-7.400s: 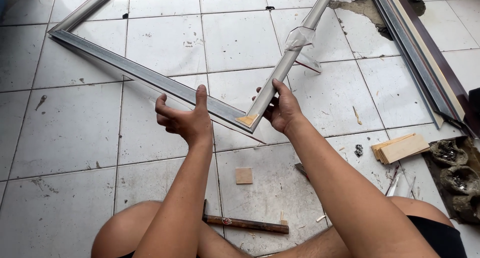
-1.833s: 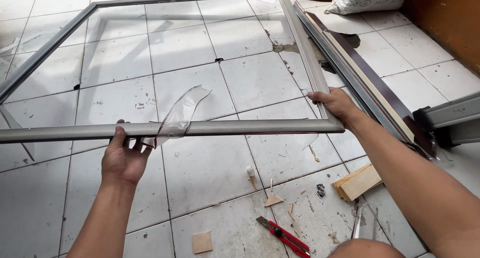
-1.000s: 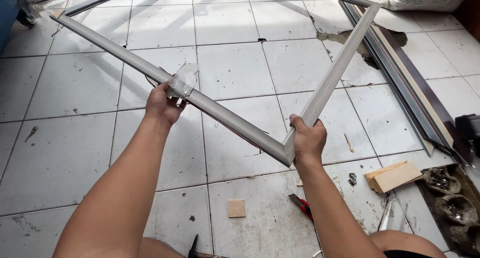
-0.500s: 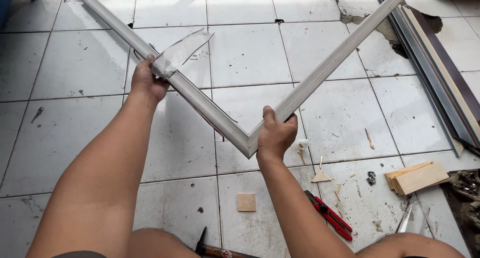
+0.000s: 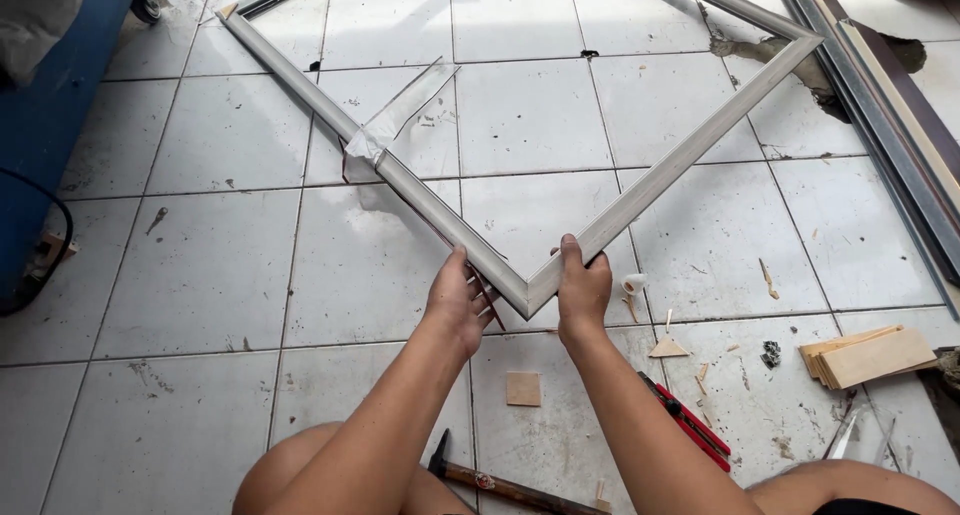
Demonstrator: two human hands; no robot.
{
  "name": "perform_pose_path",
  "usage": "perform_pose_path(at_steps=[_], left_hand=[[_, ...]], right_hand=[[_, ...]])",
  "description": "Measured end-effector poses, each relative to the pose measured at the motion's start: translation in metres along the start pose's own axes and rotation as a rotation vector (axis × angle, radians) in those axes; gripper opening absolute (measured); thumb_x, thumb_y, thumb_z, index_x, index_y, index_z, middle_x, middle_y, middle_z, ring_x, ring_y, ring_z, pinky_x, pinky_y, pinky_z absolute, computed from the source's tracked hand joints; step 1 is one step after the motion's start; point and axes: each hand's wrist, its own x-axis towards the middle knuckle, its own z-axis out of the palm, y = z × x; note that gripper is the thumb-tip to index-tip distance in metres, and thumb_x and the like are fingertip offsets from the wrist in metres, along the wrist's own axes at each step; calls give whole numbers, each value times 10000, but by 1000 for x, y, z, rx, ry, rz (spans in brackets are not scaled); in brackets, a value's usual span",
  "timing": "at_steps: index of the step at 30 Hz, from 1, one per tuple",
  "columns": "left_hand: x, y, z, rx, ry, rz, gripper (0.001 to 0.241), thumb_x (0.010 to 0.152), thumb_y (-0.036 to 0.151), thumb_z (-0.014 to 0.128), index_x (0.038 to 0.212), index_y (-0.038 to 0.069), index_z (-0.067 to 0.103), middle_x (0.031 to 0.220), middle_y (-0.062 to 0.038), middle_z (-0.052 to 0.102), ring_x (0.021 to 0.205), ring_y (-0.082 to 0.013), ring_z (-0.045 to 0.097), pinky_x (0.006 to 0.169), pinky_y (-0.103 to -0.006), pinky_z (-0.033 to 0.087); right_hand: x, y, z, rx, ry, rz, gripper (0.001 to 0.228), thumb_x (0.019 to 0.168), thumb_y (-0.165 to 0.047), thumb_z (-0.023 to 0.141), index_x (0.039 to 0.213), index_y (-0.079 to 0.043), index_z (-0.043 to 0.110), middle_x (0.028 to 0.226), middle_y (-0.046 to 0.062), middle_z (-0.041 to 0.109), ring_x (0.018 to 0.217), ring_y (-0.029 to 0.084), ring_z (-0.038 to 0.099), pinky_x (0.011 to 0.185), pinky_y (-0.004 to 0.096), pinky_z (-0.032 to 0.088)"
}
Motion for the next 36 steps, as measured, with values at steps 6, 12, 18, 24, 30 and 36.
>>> perform_pose_path(at_steps=[6, 12, 18, 24, 30, 36], left_hand=[[22, -14, -25, 10, -73, 62, 703, 811, 470, 432, 1354, 54, 270, 1317, -123, 389, 1214, -326, 391, 1031, -432, 168], [32, -26, -27, 30, -83, 28, 724, 784, 463, 463, 1351, 54, 278, 1329, -145, 383, 1232, -351, 369, 1047, -457, 83], [37, -24, -21, 14, -34, 25, 786, 721, 414, 579, 1342, 51, 262, 1330, -176, 354, 1254, -370, 319, 1044, -494, 114], [62, -30, -31, 60, -57, 22, 781, 735, 376, 576, 1327, -20, 255, 1300, -203, 366, 1255, -376, 310, 1047, -492, 129], [18, -21, -23, 200, -60, 21, 789, 770, 385, 492, 1365, -29, 182, 1358, -199, 313, 1293, -343, 253, 1071, -487, 57], [49, -24, -36, 991, 167, 411, 675, 782, 479, 485, 1299, 63, 362, 1231, -146, 387, 1161, -303, 427, 975, -487, 291]], right_hand=[[-67, 24, -57, -854, -469, -237, 428, 814, -425, 471, 1159, -181, 541, 1022, 36, 635, 982, 216, 574, 780, 354, 475], [-79, 52, -73, -1244, -381, -547, 364, 807, -445, 553, 1135, -286, 547, 1041, -2, 526, 1038, 196, 473, 831, 366, 397], [-21, 73, -39, -1237, -153, -558, 212, 761, -292, 621, 927, -167, 579, 949, -14, 537, 982, 190, 496, 774, 381, 409], [-41, 61, -52, -928, -125, -569, 459, 715, -159, 694, 1121, -35, 520, 944, 121, 642, 923, 284, 592, 767, 404, 487], [-35, 26, -120, -1153, -49, -532, 319, 757, -161, 657, 1069, -133, 595, 890, 33, 656, 829, 197, 608, 709, 314, 495], [-11, 37, -173, -1247, -18, -333, 376, 782, -302, 649, 1134, -183, 592, 1023, 97, 585, 978, 293, 573, 729, 424, 484]])
